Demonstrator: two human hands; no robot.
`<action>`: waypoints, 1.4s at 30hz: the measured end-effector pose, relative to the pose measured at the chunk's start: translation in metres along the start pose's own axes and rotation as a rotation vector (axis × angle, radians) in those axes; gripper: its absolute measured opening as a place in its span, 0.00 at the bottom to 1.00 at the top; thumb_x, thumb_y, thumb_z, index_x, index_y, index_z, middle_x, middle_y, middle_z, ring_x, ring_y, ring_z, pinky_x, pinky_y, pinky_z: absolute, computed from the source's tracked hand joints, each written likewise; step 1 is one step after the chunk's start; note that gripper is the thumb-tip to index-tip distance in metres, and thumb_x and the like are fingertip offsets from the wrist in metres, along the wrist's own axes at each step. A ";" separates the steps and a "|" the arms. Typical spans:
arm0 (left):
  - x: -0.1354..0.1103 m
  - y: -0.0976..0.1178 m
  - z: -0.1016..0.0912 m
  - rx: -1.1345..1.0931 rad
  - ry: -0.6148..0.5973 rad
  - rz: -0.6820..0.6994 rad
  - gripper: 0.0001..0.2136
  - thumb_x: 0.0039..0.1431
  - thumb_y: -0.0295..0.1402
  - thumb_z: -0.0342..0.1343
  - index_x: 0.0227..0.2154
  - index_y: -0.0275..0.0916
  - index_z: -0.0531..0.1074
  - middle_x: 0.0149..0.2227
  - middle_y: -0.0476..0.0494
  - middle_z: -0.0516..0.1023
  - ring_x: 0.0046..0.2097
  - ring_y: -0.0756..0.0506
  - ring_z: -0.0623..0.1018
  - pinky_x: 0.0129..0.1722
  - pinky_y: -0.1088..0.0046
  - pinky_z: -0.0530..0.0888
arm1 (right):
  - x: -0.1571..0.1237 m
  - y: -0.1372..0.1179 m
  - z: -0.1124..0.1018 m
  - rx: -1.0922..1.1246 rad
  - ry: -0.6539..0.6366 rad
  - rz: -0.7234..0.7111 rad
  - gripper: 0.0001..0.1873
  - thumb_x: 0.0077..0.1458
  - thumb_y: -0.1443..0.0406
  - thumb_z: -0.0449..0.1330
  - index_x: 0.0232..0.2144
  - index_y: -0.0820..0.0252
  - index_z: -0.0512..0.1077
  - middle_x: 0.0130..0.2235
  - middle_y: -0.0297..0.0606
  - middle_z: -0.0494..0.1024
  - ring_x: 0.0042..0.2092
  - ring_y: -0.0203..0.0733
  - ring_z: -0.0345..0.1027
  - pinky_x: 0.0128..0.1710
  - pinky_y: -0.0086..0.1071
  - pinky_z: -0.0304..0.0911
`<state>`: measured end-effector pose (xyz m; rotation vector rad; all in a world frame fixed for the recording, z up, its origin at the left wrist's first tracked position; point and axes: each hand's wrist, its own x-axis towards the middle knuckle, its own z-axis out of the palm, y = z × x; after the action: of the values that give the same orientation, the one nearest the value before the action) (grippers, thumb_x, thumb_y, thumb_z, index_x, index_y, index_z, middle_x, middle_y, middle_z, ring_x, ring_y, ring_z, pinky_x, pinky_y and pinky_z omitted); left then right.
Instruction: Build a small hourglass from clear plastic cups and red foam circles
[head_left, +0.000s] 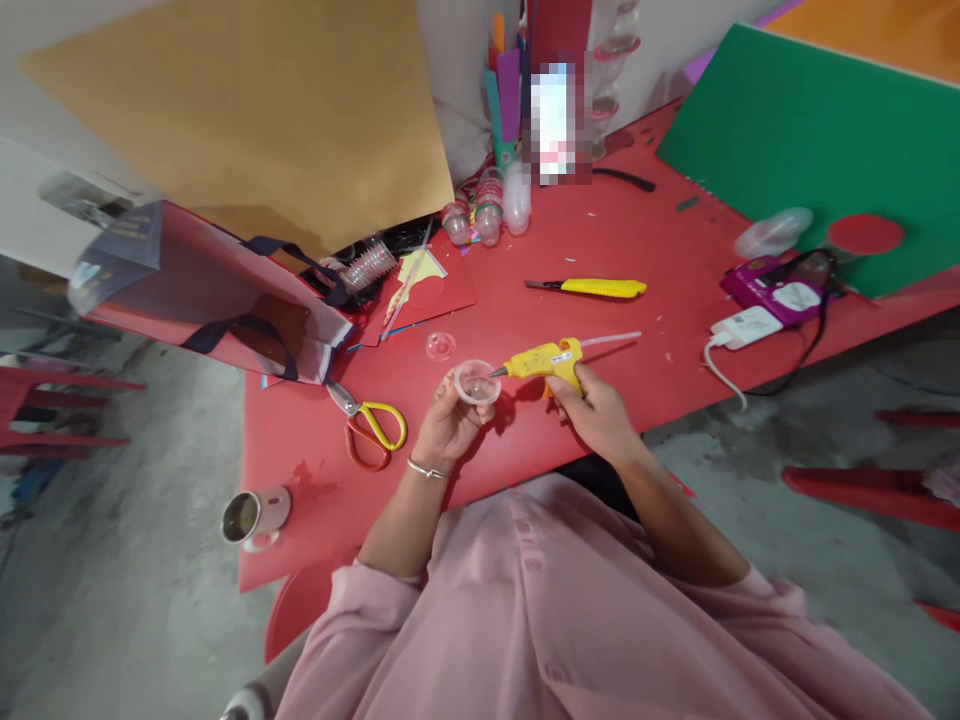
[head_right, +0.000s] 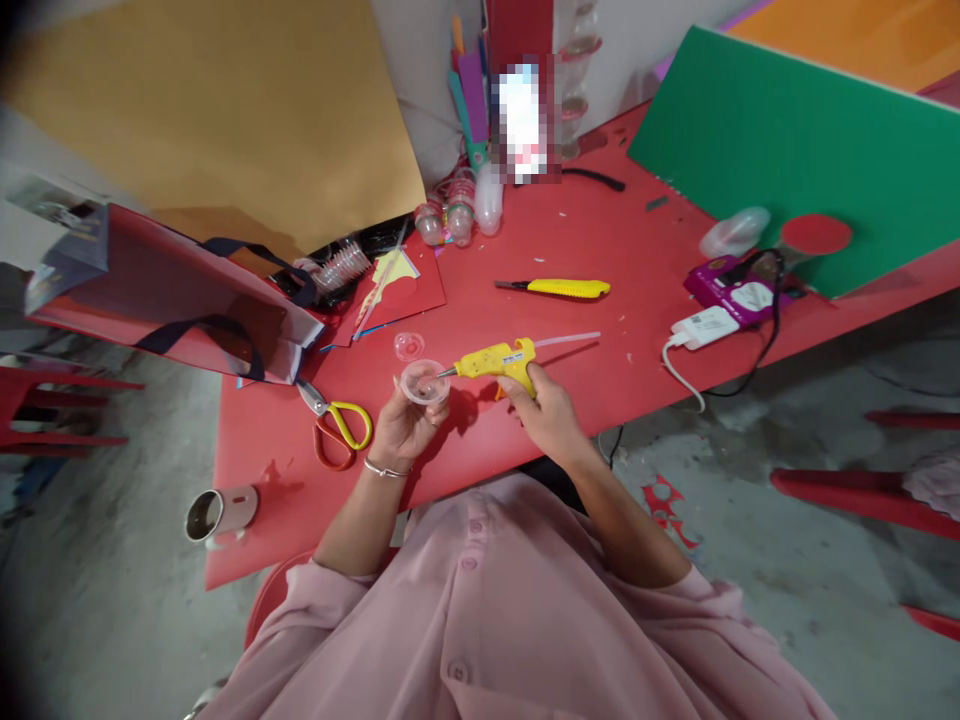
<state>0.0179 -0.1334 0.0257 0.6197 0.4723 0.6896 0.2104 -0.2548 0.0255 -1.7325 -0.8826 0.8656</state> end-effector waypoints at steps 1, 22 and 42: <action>0.000 -0.001 -0.001 0.005 -0.012 -0.006 0.24 0.51 0.46 0.76 0.45 0.35 0.78 0.31 0.46 0.78 0.26 0.51 0.74 0.25 0.77 0.71 | 0.000 0.000 0.000 -0.002 0.003 -0.001 0.27 0.62 0.37 0.55 0.34 0.53 0.65 0.26 0.34 0.77 0.26 0.41 0.72 0.28 0.33 0.66; 0.001 -0.001 0.003 -0.026 0.097 0.011 0.22 0.51 0.42 0.76 0.44 0.37 0.76 0.31 0.48 0.78 0.27 0.52 0.75 0.26 0.77 0.74 | 0.000 -0.001 0.001 0.006 0.000 0.014 0.28 0.61 0.36 0.55 0.34 0.53 0.65 0.26 0.34 0.77 0.26 0.40 0.72 0.27 0.33 0.67; -0.001 -0.004 0.002 0.021 0.048 -0.131 0.19 0.59 0.43 0.70 0.46 0.36 0.76 0.34 0.44 0.80 0.25 0.52 0.74 0.23 0.77 0.72 | 0.000 0.002 -0.002 0.017 0.024 -0.005 0.26 0.63 0.39 0.56 0.33 0.53 0.65 0.25 0.33 0.76 0.26 0.40 0.71 0.27 0.33 0.66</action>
<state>0.0201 -0.1376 0.0250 0.5878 0.5604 0.5767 0.2119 -0.2565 0.0242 -1.7219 -0.8612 0.8452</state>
